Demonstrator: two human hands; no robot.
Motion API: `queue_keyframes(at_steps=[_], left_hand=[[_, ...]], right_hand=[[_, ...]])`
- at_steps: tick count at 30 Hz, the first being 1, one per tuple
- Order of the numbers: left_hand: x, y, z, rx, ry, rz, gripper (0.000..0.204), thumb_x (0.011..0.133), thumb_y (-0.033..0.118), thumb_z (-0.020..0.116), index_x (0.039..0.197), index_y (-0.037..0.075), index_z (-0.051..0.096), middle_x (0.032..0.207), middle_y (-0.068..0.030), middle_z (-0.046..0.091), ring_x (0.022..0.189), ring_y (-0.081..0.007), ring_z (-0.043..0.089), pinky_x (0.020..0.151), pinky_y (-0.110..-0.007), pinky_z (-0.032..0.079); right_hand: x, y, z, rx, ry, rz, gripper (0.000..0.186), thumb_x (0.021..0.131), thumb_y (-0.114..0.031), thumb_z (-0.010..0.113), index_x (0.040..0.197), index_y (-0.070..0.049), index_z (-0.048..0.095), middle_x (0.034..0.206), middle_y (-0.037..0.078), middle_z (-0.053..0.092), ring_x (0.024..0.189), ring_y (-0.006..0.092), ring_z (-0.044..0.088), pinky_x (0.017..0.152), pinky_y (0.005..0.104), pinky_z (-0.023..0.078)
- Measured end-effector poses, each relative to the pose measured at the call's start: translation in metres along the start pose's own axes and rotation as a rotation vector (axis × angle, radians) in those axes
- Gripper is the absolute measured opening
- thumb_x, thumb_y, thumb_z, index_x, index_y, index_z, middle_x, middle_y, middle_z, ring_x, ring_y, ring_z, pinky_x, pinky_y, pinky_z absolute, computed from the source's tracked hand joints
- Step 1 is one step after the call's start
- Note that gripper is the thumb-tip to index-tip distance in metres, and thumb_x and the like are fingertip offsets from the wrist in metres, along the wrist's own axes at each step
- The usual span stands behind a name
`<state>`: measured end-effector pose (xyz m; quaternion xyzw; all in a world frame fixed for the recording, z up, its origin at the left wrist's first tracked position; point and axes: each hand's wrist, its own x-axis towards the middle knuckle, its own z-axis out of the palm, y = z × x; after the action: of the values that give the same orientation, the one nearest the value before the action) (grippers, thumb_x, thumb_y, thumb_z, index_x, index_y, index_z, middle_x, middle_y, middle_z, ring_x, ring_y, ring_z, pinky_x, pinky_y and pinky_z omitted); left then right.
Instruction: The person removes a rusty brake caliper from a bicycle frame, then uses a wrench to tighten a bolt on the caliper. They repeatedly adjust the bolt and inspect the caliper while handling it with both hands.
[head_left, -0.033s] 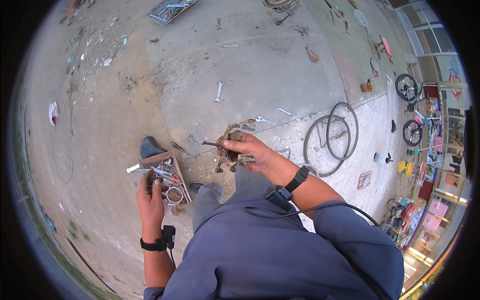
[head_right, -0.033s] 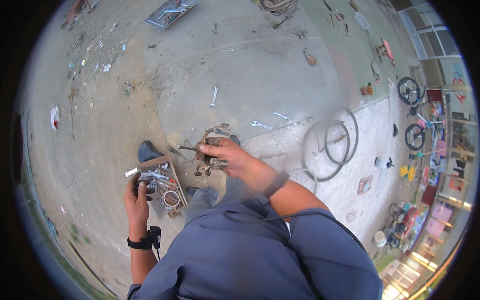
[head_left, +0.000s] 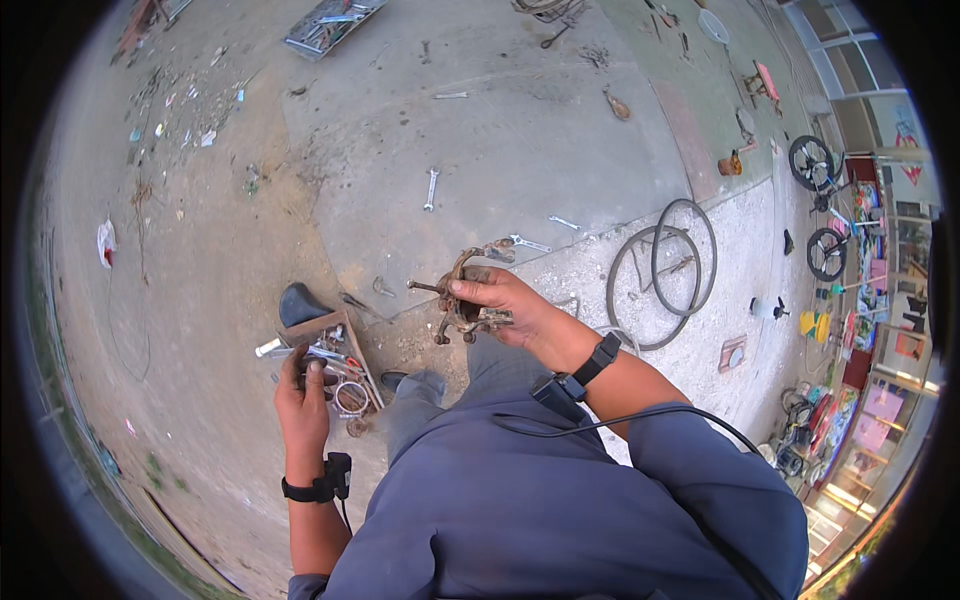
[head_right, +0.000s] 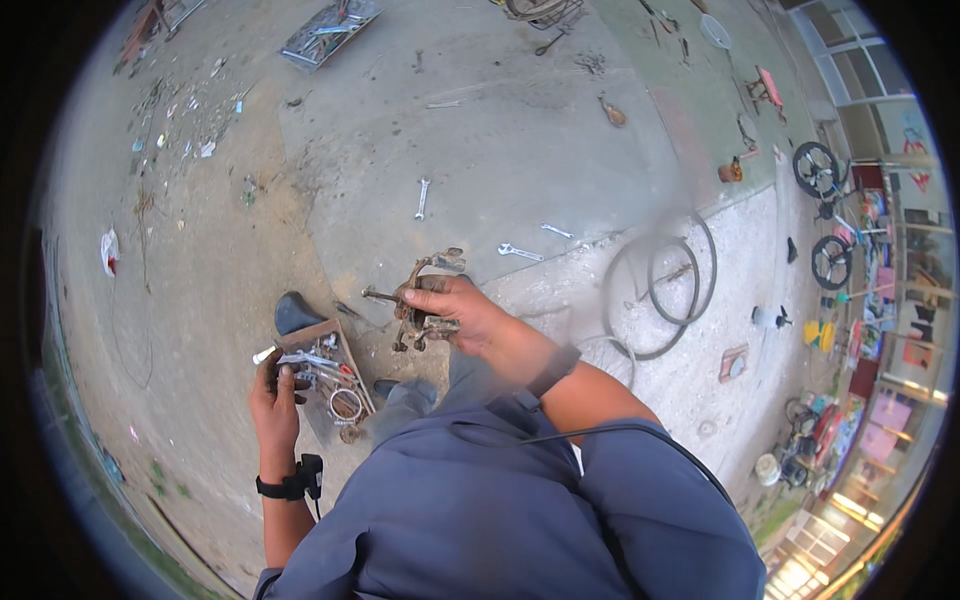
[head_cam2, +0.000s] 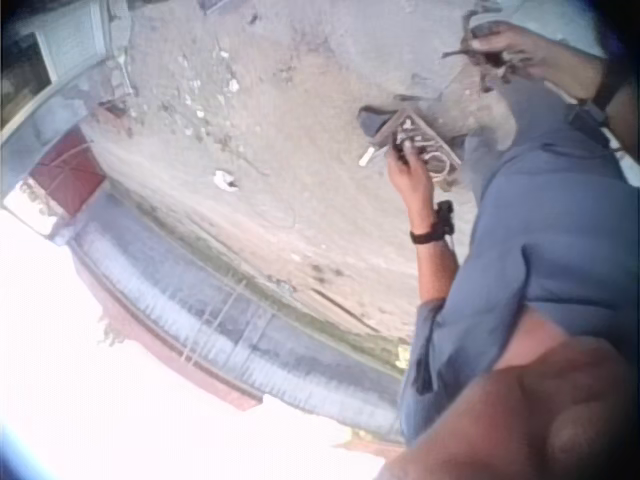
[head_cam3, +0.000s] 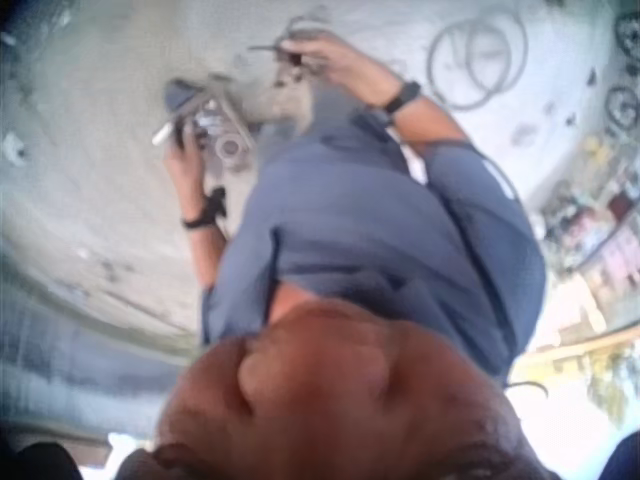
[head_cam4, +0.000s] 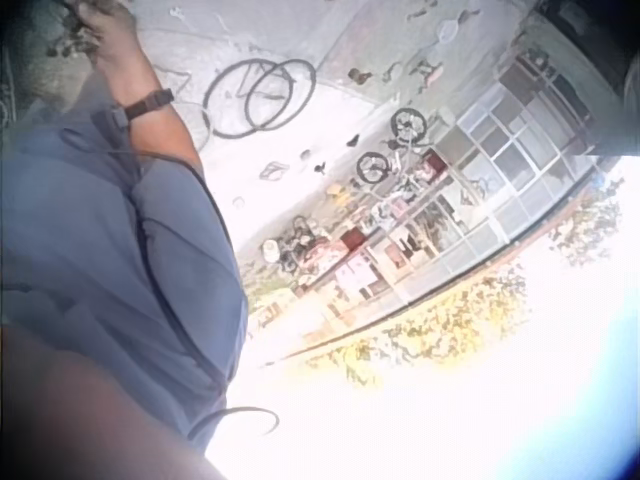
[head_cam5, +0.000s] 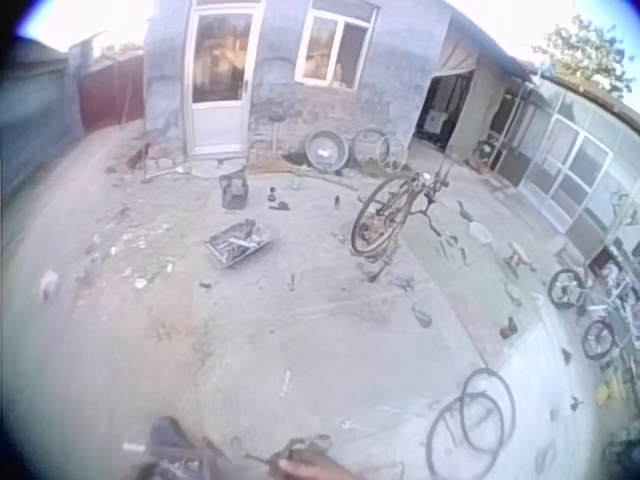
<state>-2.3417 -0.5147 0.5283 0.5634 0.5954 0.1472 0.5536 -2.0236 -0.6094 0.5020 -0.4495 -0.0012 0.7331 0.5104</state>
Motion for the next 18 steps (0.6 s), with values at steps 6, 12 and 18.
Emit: queue_keyframes(at_steps=[6, 12, 18], left_hand=[[0.069, 0.095, 0.112, 0.122, -0.192, 0.141, 0.039, 0.104, 0.022, 0.052, 0.134, -0.003, 0.051, 0.105, -0.0112, 0.067, 0.082, -0.0126, 0.065, 0.068, -0.026, 0.051], [0.118, 0.190, 0.211, -0.070, -0.496, 0.109, 0.059, 0.105, 0.047, 0.041, 0.136, -0.002, 0.048, 0.112, -0.0137, 0.065, 0.087, -0.0183, 0.068, 0.072, -0.030, 0.053], [0.174, 0.280, 0.298, -0.733, -0.876, -0.210, 0.088, 0.095, 0.073, 0.027, 0.140, -0.001, 0.043, 0.134, -0.0206, 0.054, 0.120, -0.0326, 0.057, 0.098, -0.043, 0.047]], right_hand=[[-0.062, -0.093, -0.116, 0.130, 0.269, -0.221, 0.023, 0.093, -0.027, 0.068, 0.103, -0.007, 0.066, 0.090, 0.005, 0.070, 0.073, 0.0089, 0.063, 0.051, 0.0229, 0.042], [-0.127, -0.137, -0.184, 0.257, 0.597, -0.438, 0.024, 0.091, -0.025, 0.070, 0.105, -0.005, 0.066, 0.089, 0.005, 0.070, 0.070, 0.0114, 0.063, 0.052, 0.0222, 0.042], [-0.146, -0.160, -0.232, 0.456, 0.640, -0.638, 0.025, 0.091, -0.022, 0.070, 0.105, -0.002, 0.066, 0.092, 0.009, 0.070, 0.074, 0.0147, 0.065, 0.057, 0.0245, 0.048]])
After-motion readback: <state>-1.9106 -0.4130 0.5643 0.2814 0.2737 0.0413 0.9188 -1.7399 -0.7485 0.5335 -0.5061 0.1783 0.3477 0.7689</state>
